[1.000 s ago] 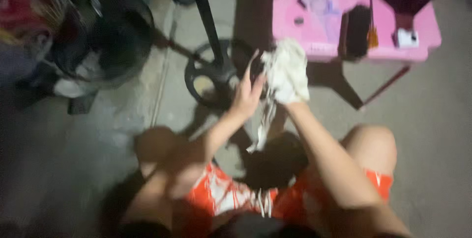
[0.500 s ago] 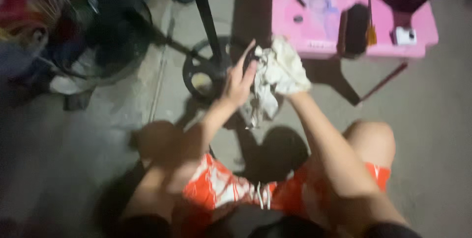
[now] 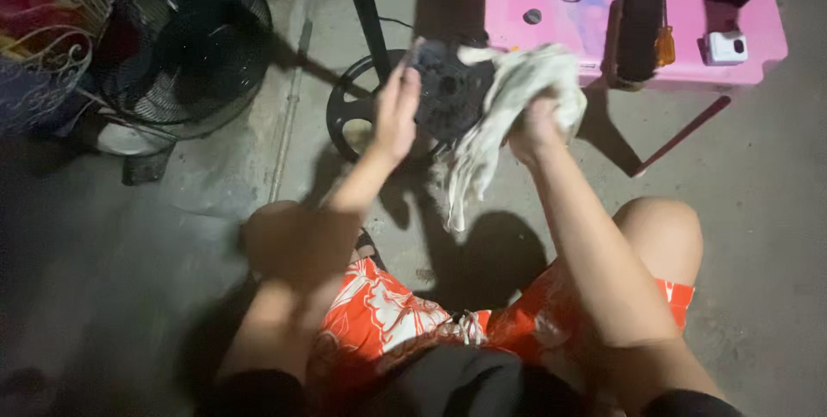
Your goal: The person sits on the floor and wipes a fan blade and a fan motor housing with a white cloth. They rotate the parts to clean different surfaces and then place them on a nearby pink stool.
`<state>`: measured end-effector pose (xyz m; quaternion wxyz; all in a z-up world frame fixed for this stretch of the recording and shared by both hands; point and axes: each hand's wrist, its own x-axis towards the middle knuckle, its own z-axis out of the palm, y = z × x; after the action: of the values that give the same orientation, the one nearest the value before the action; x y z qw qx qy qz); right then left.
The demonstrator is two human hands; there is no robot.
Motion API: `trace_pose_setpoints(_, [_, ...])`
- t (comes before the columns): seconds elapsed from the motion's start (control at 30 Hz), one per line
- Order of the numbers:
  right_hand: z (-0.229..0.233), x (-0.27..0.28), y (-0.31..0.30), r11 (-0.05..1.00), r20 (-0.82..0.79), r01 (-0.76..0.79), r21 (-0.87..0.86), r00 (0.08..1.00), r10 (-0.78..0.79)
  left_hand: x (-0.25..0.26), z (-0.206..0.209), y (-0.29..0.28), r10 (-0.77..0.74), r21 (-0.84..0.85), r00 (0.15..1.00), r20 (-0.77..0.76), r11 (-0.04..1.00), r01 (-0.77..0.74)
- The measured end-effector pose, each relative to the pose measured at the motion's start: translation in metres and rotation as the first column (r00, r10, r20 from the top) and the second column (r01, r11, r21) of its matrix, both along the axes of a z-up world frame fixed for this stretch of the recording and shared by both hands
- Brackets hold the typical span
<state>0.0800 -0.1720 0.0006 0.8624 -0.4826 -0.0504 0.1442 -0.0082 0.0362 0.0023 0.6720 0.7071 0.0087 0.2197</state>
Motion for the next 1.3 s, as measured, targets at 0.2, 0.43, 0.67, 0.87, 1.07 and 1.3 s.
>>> trace_pose_setpoints(0.2, [0.004,0.009,-0.021,0.899,-0.104,-0.199,0.39,0.961,0.257,0.013,-0.007,0.024,-0.032,-0.246,0.983,0.179,0.966,0.077])
trace_pose_setpoints(0.43, [-0.044,0.015,-0.025,0.976,0.327,-0.084,-0.2,0.934,0.147,0.003,-0.006,0.018,0.075,0.049,0.977,0.201,0.995,-0.086])
trace_pose_setpoints(0.67, [-0.031,-0.004,-0.006,0.854,0.546,0.203,-0.478,0.831,0.108,-0.021,0.032,-0.018,0.041,0.457,0.991,0.126,0.884,-0.095])
trace_pose_setpoints(0.87, [-0.031,-0.017,0.014,0.929,0.479,0.302,-0.214,0.861,-0.17,-0.03,0.025,-0.041,-0.008,0.536,0.901,0.434,0.806,-0.251])
trace_pose_setpoints(1.07, [-0.024,-0.014,0.005,0.871,0.594,0.311,-0.38,0.804,-0.028,-0.032,0.025,-0.033,-0.1,0.684,0.832,0.546,0.627,-0.373])
trace_pose_setpoints(1.3, [0.0,-0.011,0.002,0.97,-0.197,-0.159,0.183,0.961,0.195,-0.032,0.025,-0.028,-0.188,0.739,0.816,0.547,0.567,-0.364])
